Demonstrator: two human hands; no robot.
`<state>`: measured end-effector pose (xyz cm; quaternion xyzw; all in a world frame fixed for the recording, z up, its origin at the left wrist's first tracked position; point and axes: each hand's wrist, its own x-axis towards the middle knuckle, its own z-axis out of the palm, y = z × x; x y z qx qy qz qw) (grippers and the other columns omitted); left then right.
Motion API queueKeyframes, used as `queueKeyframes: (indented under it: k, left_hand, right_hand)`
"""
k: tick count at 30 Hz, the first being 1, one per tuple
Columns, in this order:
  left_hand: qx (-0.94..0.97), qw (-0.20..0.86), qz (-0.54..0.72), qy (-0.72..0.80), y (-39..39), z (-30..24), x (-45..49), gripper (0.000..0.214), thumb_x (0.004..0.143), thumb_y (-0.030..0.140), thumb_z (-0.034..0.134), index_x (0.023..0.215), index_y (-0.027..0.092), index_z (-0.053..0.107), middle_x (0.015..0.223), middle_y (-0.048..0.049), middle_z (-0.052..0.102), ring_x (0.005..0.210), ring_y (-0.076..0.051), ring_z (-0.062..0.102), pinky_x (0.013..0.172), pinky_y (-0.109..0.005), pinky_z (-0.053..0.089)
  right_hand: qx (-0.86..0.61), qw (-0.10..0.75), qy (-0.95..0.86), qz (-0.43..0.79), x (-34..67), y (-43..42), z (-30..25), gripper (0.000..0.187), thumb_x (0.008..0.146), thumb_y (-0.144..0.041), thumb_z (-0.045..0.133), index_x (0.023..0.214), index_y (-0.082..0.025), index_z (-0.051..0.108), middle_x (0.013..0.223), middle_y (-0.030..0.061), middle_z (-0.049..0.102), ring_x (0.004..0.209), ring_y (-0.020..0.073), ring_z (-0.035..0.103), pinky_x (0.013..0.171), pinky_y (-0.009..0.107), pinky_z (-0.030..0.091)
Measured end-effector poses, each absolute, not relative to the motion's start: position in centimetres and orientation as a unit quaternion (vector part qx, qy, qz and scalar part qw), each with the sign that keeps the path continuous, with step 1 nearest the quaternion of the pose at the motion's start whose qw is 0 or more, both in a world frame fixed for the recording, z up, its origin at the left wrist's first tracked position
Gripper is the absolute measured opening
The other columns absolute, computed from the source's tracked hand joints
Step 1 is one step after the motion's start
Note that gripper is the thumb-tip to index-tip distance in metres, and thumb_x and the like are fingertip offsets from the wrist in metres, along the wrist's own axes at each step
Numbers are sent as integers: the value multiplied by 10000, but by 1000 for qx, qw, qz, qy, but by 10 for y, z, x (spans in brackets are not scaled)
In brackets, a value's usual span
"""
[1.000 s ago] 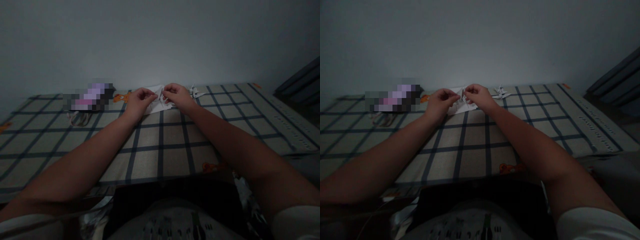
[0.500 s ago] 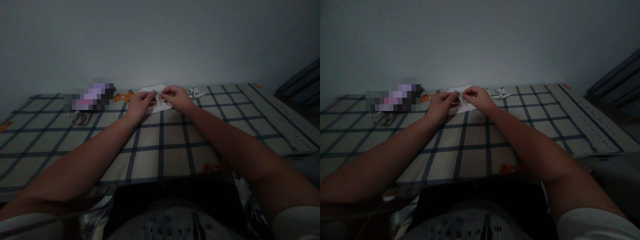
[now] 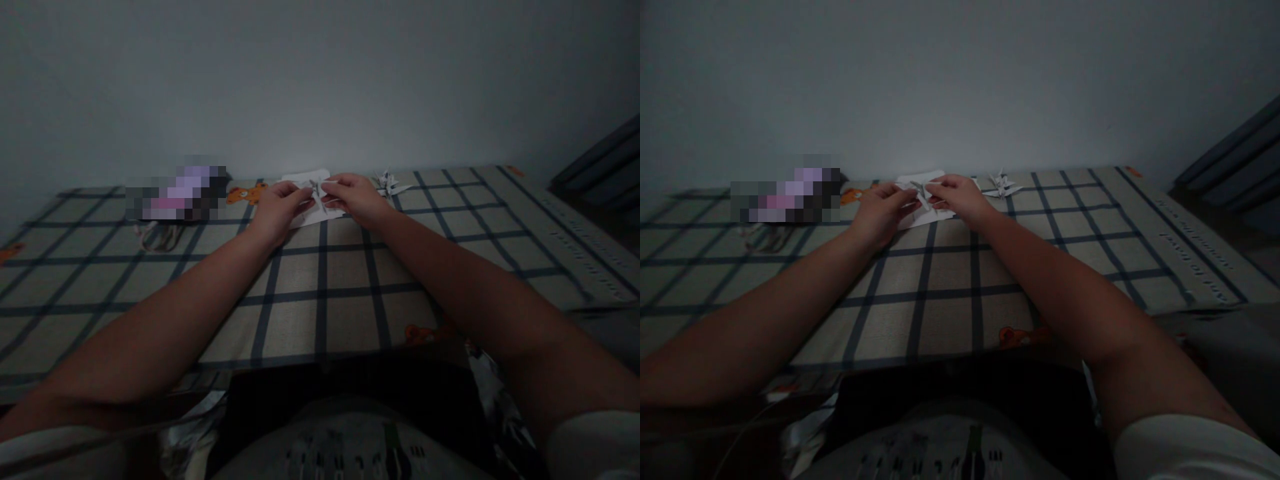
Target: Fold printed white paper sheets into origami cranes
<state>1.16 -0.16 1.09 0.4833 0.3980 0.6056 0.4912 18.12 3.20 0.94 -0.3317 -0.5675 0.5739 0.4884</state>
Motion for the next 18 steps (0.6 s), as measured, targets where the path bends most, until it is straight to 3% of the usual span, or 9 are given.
queueKeyframes:
  k: [8,13,18]
  left_hand:
    - [444,548,598,381,2,12,8,258,747,313,853,740,168,639,783,-4,691,764,-96,680,831,-241,590]
    - [411,576,585,396,8,13,4,234,807,332,813,763,187,635,705,-10,670,698,-115,678,736,-235,598]
    - [393,601,573,395,11,15,-1,207,859,312,763,751,198,628,659,-29,665,682,-153,695,674,-265,612]
  right_hand:
    - [-340,503,-550,573,183,34,11,178,835,-318,787,862,-173,687,782,10,699,718,85,666,739,211,602]
    - [-336,514,-512,601,185,35,15,132,901,-214,695,1027,-187,665,821,-7,685,710,68,641,761,218,594]
    - [-339,521,-467,629,185,35,17,172,918,-120,607,1065,-208,607,814,-21,652,696,75,634,746,219,590]
